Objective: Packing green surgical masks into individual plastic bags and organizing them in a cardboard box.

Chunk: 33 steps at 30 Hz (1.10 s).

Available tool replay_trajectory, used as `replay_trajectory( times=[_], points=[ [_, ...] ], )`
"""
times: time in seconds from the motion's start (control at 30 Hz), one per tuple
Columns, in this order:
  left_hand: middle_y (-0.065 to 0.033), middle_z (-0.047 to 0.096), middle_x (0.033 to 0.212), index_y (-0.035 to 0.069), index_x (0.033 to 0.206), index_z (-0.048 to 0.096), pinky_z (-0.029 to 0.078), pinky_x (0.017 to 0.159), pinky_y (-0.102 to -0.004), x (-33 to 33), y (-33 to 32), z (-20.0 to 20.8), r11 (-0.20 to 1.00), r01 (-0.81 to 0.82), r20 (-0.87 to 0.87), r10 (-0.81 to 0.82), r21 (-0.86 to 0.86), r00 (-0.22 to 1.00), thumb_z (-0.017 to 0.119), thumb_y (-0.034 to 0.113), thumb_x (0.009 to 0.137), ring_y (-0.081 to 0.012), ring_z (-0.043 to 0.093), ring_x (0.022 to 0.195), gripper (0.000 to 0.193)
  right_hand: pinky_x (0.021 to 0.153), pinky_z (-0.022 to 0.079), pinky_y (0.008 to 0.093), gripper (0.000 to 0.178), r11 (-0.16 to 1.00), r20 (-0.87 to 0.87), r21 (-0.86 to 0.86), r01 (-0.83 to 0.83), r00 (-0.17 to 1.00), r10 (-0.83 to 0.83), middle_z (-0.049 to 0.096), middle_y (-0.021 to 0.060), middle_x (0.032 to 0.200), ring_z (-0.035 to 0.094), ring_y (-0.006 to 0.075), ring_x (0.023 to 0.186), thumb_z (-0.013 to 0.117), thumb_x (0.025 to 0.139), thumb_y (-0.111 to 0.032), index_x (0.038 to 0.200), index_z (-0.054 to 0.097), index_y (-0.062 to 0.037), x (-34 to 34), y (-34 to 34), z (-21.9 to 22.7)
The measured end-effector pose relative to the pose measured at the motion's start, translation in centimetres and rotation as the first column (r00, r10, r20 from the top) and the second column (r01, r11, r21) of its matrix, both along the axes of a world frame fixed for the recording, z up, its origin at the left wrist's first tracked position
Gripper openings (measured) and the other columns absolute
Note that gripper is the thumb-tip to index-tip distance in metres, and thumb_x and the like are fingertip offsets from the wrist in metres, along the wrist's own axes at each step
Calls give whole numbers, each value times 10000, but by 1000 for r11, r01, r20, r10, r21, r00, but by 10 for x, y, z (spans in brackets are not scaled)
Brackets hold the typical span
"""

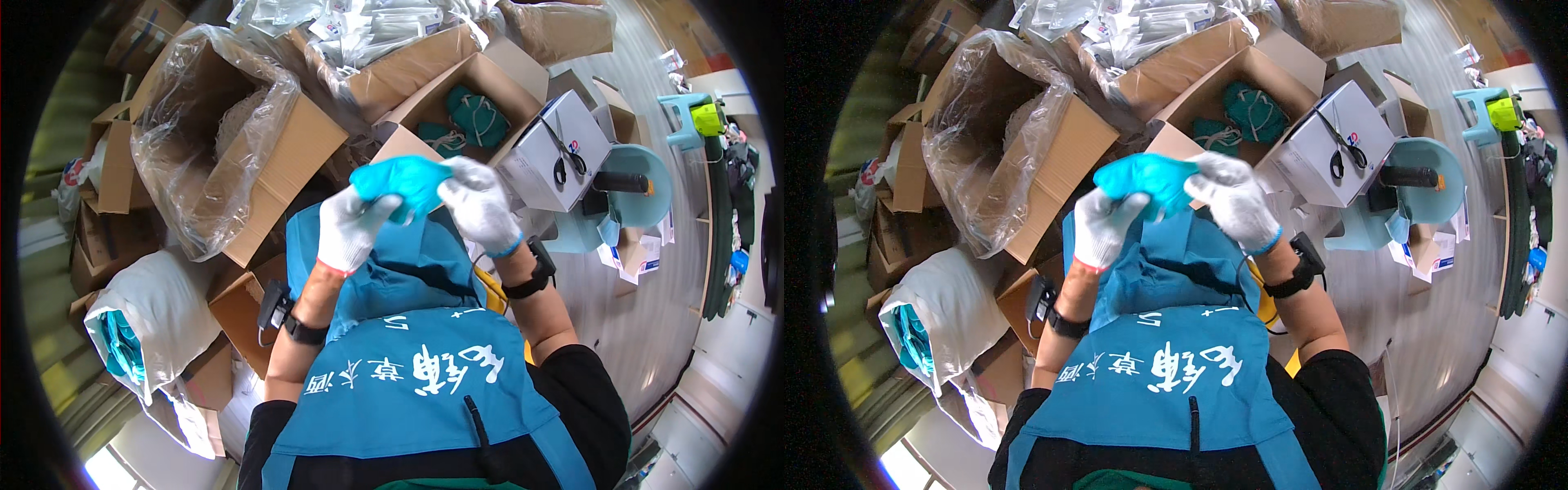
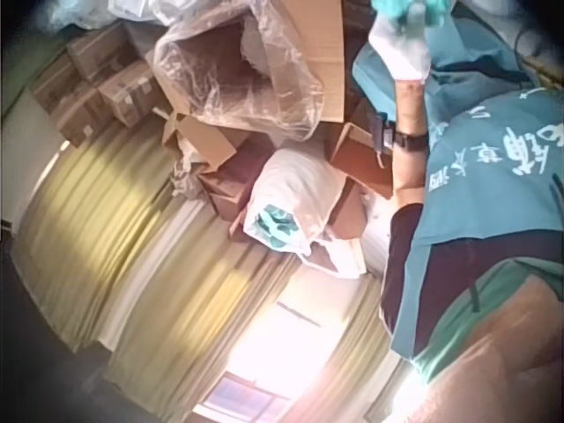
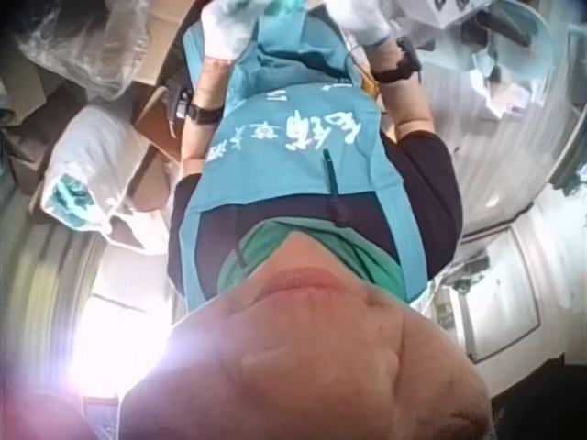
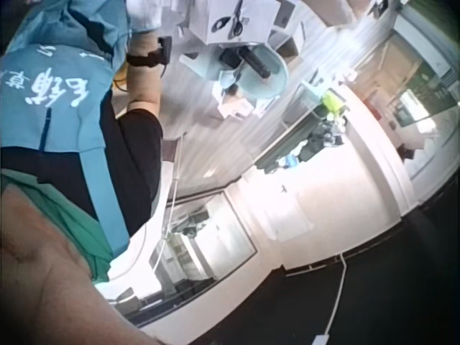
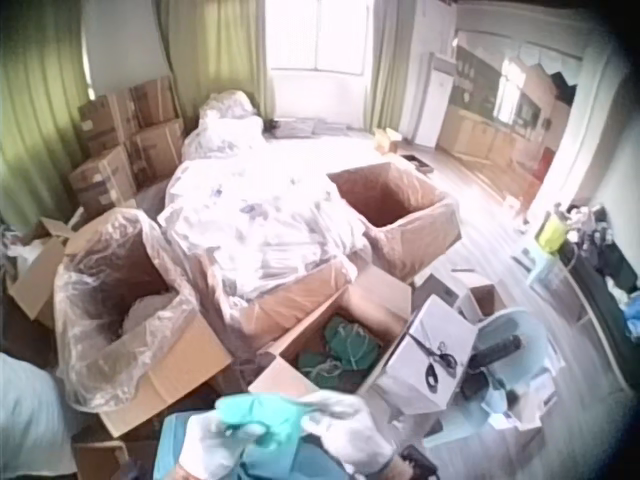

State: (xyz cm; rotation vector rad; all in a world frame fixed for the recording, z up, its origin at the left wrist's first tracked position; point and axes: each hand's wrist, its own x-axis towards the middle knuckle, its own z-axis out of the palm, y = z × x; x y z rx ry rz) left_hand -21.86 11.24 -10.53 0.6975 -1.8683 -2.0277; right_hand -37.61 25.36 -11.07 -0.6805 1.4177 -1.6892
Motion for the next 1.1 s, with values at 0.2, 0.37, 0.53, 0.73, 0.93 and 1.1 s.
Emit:
replay_trajectory(
  times=[0.2, 0.37, 0.53, 0.73, 0.93, 1.1],
  points=[
    [-83, 669, 885, -29, 1091, 596, 437, 513, -190, 87, -3, 0, 884, -467, 268, 446, 19, 854, 536, 97, 954, -82, 581, 622, 195, 643, 501, 333, 195, 969, -495, 233, -78, 849, 187, 668, 110, 773, 645, 229, 686, 608, 837, -184, 808, 663, 1, -50, -11, -40],
    [-38, 665, 804, -39, 1051, 617, 332, 432, -180, 135, -10, -9, 760, -644, 245, 644, -93, 725, 544, 137, 964, -14, 437, 485, 210, 763, 519, 424, 200, 843, -829, 480, 243, 440, 345, 680, 158, 884, 646, 348, 853, 574, 815, -230, 878, 699, -87, -142, -76, -121],
    [-4, 613, 700, -35, 1023, 632, 326, 413, -191, 138, 3, -22, 714, -694, 353, 676, -96, 647, 587, 147, 943, -24, 435, 458, 203, 814, 543, 429, 228, 515, -614, 790, 333, 422, 667, 663, 202, 1044, 648, 367, 975, 668, 757, -192, 930, 704, -48, -162, -125, -218],
    [-16, 617, 728, -37, 1017, 630, 349, 436, -189, 137, 2, -26, 678, -730, 403, 693, -83, 598, 589, 132, 935, -33, 448, 470, 192, 902, 508, 403, 415, 355, -528, 848, 393, 572, 627, 632, 187, 1172, 612, 322, 1096, 716, 739, -263, 1080, 669, -32, -140, -124, -218],
    [-22, 636, 787, -34, 1067, 616, 373, 457, -177, 125, -4, -24, 715, -696, 369, 665, -65, 649, 592, 130, 933, -28, 471, 503, 213, 900, 500, 417, 325, 524, -622, 773, 357, 590, 515, 625, 188, 1148, 614, 371, 1037, 602, 789, -221, 1057, 683, -58, -155, -114, -159],
    [-11, 637, 814, -31, 1077, 626, 379, 480, -180, 120, 0, -26, 729, -684, 289, 663, -36, 691, 613, 106, 917, -26, 475, 531, 211, 735, 501, 297, 239, 852, -108, 52, 522, 851, -515, 690, 77, 841, 625, 128, 794, 723, 786, -170, 948, 684, 1, -160, -65, -88]
  ],
)
